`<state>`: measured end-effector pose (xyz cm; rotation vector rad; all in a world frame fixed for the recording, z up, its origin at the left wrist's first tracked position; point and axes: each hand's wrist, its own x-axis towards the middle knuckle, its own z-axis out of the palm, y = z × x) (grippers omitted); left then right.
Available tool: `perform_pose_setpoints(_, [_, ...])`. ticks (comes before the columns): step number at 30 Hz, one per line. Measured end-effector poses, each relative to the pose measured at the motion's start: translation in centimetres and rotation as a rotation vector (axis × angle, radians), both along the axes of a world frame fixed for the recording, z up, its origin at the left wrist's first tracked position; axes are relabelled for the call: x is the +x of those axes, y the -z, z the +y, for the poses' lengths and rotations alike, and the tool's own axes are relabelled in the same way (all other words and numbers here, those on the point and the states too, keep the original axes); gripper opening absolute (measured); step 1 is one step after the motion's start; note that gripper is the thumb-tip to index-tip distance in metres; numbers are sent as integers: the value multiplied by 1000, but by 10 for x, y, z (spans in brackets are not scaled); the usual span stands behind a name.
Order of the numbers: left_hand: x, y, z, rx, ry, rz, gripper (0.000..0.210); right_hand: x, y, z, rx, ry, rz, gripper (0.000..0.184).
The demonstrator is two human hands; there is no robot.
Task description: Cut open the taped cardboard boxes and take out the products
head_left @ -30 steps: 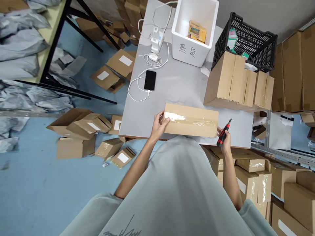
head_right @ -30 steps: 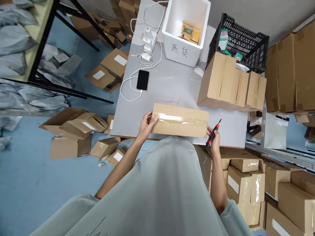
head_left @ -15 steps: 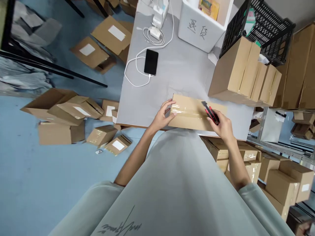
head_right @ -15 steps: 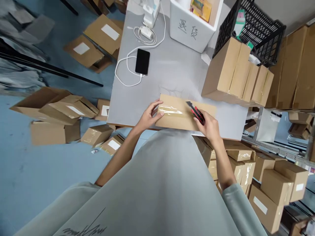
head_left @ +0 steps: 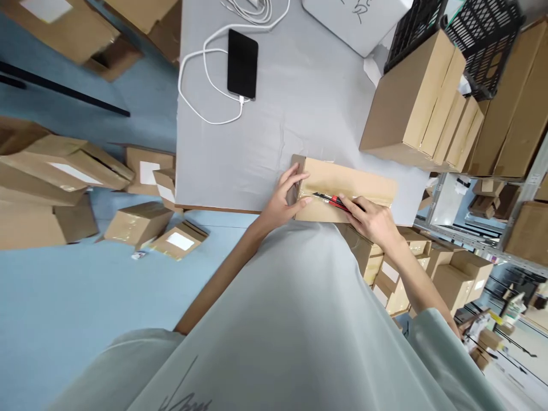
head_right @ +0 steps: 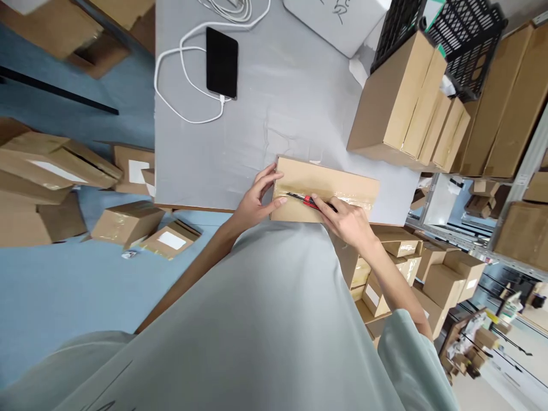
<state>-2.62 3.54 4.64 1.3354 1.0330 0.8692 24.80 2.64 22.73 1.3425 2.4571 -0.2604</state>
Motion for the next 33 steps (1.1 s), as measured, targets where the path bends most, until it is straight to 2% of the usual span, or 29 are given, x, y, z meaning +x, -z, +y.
perform_pose_setpoints(10, [1,5,-3,14,9,-27,73,-15,4,8,82,-141,-15,61])
perform_pose_setpoints(19, [3,10,-6,26,5,-56,74,-21,4,10,39,-146,-41,66])
perform_pose_setpoints(25, [2,8,-5,15,6,-70,75,-23,1,8,82,-154,-69,70])
perform_pose_setpoints(33, [3,5,-3,-2,4,-58,78,-34,-11,11,-16,-130,-128,73])
